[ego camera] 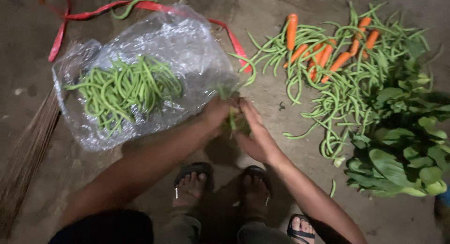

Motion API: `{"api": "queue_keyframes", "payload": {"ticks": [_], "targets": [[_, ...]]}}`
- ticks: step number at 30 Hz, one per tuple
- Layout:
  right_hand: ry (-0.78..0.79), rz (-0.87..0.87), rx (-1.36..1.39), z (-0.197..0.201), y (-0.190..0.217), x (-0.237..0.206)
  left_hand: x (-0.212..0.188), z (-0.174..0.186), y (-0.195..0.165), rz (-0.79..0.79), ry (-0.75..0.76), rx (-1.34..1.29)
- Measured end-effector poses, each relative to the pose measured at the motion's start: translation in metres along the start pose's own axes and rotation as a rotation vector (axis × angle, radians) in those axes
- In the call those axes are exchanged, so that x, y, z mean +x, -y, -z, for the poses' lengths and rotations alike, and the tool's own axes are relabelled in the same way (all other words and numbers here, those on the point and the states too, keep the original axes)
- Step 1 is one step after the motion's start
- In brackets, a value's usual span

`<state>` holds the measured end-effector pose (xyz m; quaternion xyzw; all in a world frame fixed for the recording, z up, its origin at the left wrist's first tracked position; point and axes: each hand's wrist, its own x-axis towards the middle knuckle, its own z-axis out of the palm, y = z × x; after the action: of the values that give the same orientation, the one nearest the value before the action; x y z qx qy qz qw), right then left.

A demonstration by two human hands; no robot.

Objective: The person sorts leafy greens and long beans on a concrete floor, separating them into piles and placing some into a clear plastic bag. Carrots are also visible on the floor but are not handled by the person.

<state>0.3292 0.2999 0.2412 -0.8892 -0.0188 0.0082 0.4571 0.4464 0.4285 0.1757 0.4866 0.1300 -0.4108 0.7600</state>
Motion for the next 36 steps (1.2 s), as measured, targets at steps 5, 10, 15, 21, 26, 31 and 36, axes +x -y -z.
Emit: {"api": "queue_keyframes", "payload": {"ticks": [5, 10, 15, 21, 26, 31, 36], "targets": [[-0.164, -0.081, 0.046, -0.009, -0.019, -0.017, 0.008, 0.11, -0.065, -0.103, -0.083, 0.148], [-0.146, -0.188, 0.014, -0.003, -0.054, -0.02, 0.014, 0.183, -0.125, -0.234, -0.541, -0.101], [-0.175, -0.232, -0.194, 0.015, -0.101, -0.013, 0.009, 0.172, -0.1, -0.392, -0.639, 0.118], [-0.643, -0.334, -0.205, 0.081, -0.139, 0.018, -0.01, 0.157, -0.082, -0.832, -0.533, 1.654], [-0.634, -0.385, -0.213, 0.136, -0.142, 0.049, 0.006, 0.165, -0.085, -0.774, -0.519, 1.651], [-0.469, -0.065, -0.46, 0.116, -0.125, 0.067, 0.007, 0.176, -0.086, -0.885, -0.319, 1.632], [-0.099, -0.53, -0.691, 0.108, -0.115, 0.089, -0.006, 0.176, -0.071, -0.873, -0.399, 1.765]]}}
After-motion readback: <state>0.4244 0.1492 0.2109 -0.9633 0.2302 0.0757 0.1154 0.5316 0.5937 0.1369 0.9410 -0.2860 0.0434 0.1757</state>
